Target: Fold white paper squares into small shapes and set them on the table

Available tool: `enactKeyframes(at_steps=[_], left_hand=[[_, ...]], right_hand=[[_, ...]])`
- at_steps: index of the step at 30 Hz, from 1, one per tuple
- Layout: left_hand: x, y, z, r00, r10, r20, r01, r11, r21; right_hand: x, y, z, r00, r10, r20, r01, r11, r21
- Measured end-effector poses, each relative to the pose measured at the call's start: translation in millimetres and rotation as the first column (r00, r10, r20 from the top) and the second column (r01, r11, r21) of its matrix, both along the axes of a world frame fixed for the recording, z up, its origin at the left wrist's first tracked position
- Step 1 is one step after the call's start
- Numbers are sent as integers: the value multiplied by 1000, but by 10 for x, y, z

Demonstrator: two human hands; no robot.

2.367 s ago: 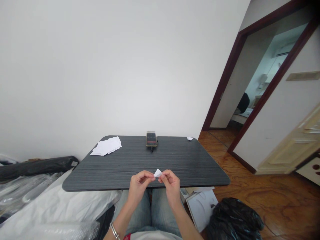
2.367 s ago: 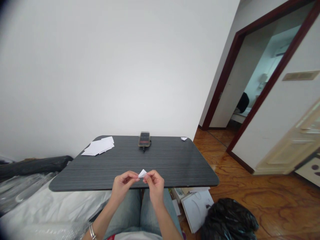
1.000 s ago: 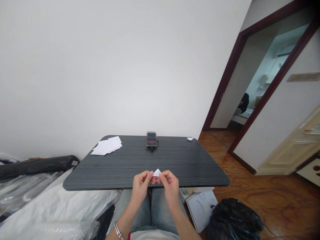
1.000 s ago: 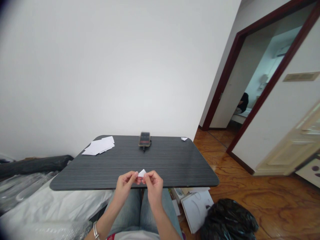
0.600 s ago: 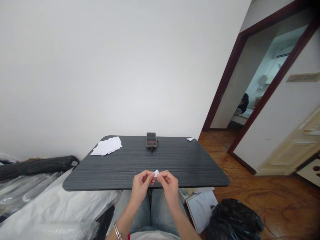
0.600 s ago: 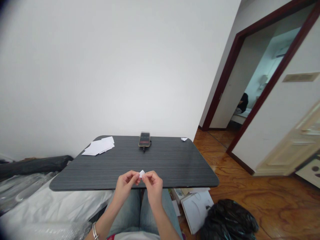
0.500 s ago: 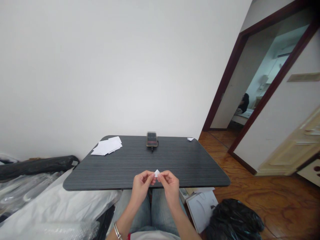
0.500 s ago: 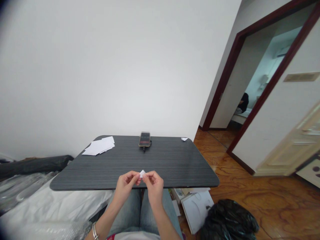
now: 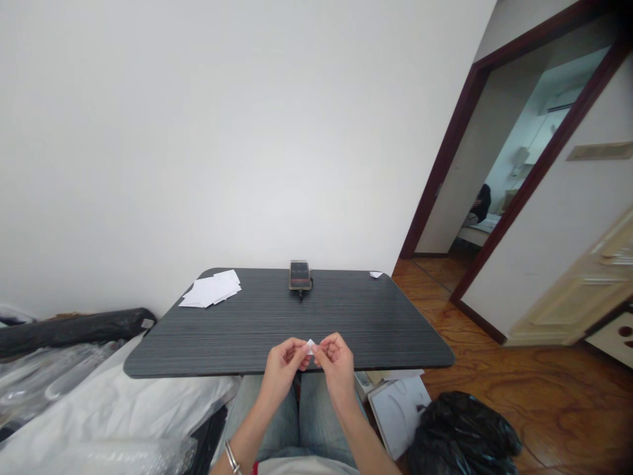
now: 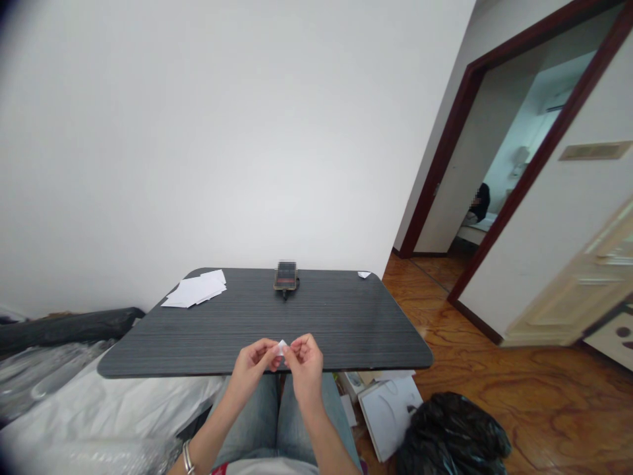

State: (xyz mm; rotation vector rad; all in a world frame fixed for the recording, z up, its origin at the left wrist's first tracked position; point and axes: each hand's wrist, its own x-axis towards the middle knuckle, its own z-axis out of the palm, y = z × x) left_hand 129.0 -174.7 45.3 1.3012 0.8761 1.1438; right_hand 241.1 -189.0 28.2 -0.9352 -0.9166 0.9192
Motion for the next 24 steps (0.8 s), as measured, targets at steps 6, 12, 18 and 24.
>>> enactKeyframes(at_steps=[6, 12, 18, 24], left_hand=[[-2, 7, 31, 995, 44, 88, -39, 997, -61], [-3, 19, 10, 993, 13, 121, 1, 993, -114], [-7, 52, -24, 994, 16, 106, -11, 999, -52], [-22, 57, 16, 990, 65, 122, -64, 998, -11]], right_hand=[[-30, -41, 12, 997, 69, -23, -68, 997, 31], [-24, -35, 35, 998, 55, 15, -55, 997, 49], [1, -14, 55, 994, 100, 36, -101, 995, 24], [-29, -47, 63, 992, 122, -28, -121, 992, 33]])
